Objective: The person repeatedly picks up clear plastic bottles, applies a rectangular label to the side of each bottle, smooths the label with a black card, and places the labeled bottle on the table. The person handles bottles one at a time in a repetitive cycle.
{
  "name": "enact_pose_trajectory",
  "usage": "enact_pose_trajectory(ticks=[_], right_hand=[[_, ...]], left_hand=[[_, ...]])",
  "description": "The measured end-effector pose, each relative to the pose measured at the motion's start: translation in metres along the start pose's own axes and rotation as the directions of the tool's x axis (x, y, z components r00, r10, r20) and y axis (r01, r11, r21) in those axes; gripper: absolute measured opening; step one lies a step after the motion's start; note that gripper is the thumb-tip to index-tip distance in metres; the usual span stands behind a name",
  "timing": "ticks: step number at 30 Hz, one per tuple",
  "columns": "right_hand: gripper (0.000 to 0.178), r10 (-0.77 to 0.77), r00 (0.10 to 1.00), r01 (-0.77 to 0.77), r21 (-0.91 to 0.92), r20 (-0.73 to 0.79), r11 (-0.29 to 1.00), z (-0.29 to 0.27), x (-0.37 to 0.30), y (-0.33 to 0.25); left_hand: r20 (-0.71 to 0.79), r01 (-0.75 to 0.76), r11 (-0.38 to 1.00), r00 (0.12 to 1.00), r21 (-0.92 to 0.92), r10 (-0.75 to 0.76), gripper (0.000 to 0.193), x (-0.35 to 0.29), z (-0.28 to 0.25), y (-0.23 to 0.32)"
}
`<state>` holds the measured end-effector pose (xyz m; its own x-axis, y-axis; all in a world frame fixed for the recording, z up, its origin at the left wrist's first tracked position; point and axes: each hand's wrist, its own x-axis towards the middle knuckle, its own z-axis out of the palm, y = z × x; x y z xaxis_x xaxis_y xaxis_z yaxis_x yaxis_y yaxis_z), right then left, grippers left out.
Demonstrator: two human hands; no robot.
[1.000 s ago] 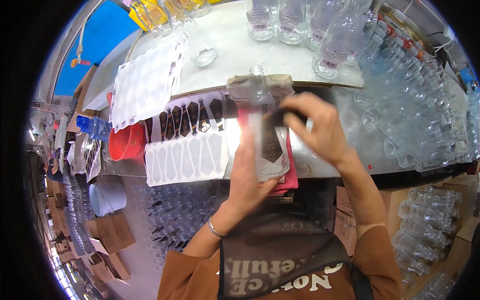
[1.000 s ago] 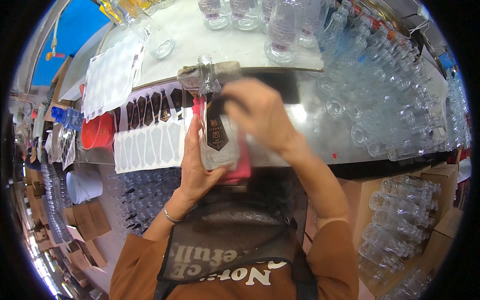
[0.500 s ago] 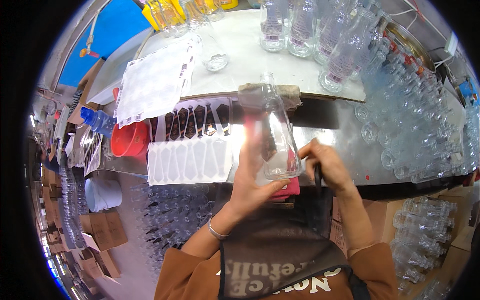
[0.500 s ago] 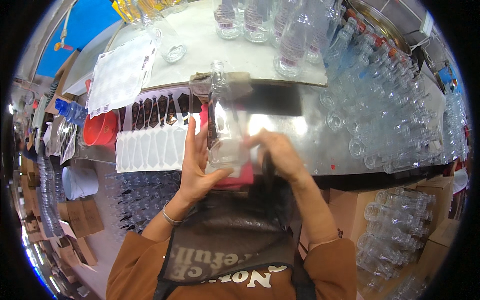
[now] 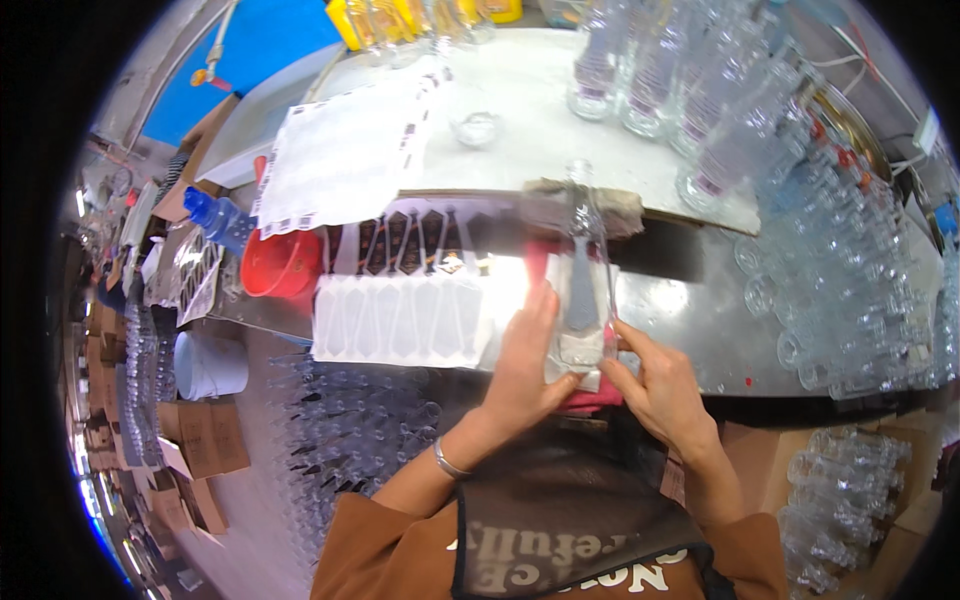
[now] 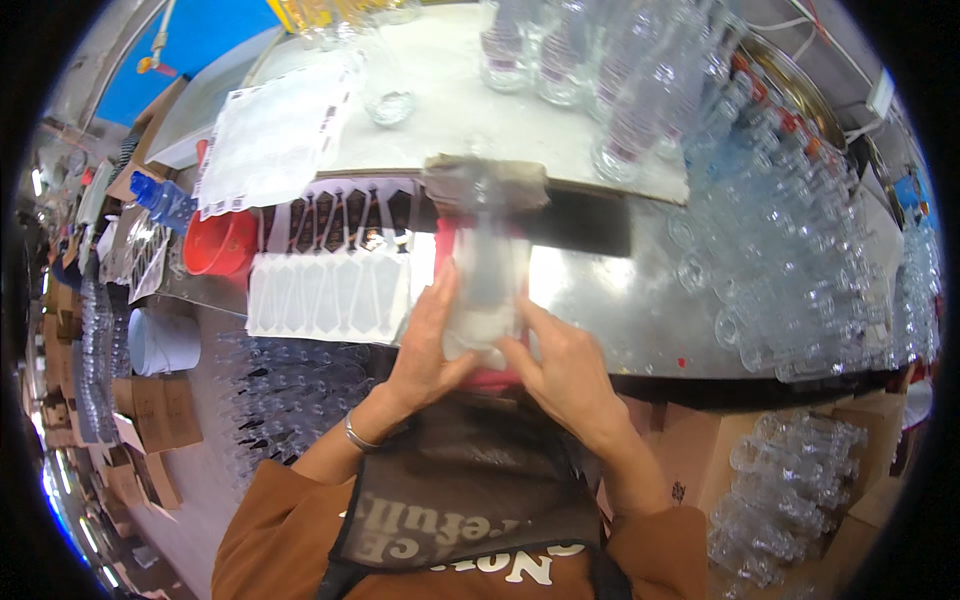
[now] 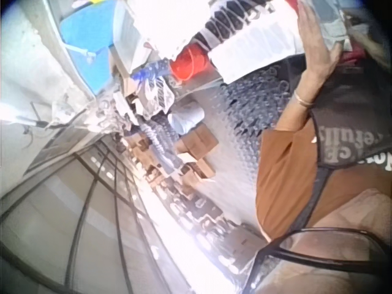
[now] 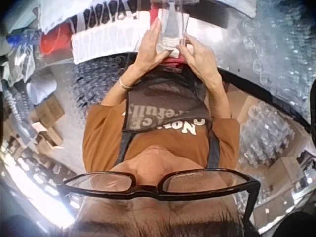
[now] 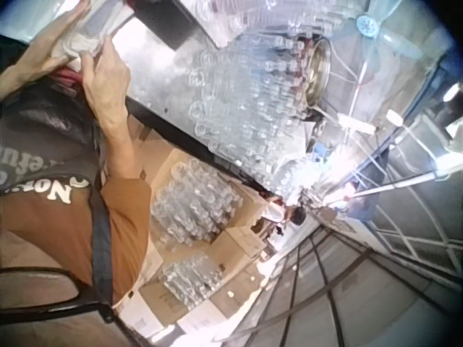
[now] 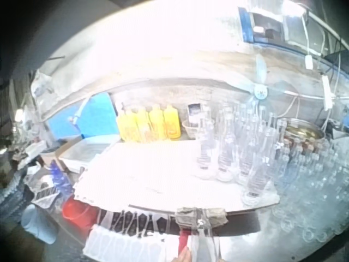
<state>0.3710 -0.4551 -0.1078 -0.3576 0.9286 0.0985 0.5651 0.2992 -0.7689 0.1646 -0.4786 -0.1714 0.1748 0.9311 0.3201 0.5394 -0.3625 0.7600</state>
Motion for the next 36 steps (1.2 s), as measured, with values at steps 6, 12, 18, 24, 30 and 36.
enact_pose_trajectory(ticks=[6,12,18,24,30,36], right_hand=[[0.012,0.260,0.962,-0.222,0.314,-0.084,0.923,-0.007,-0.033,0.000],[0.026,0.483,0.867,-0.442,0.634,0.121,0.635,0.040,-0.106,0.029],[0.029,0.471,0.881,-0.407,0.597,0.056,0.691,0.046,-0.121,0.044],[0.028,0.372,0.927,-0.295,0.514,-0.051,0.806,0.033,-0.096,0.037],[0.026,0.356,0.933,-0.280,0.510,-0.056,0.813,0.037,-0.099,0.040],[0.023,0.348,0.936,-0.278,0.483,-0.059,0.830,0.037,-0.099,0.037]], left_hand=[[-0.096,0.011,0.995,0.995,0.100,-0.001,0.095,0.018,-0.059,-0.022],[-0.482,0.204,0.860,0.874,0.467,0.054,0.056,0.072,-0.171,-0.103],[-0.419,0.160,0.823,0.902,0.545,0.102,0.040,0.094,-0.205,-0.130],[-0.284,0.201,0.741,0.959,0.640,-0.015,0.031,0.095,-0.212,-0.131],[-0.331,0.173,0.845,0.944,0.506,0.005,0.017,0.100,-0.225,-0.147],[-0.480,0.432,0.894,0.813,0.120,-0.328,0.026,0.125,-0.265,-0.188]])
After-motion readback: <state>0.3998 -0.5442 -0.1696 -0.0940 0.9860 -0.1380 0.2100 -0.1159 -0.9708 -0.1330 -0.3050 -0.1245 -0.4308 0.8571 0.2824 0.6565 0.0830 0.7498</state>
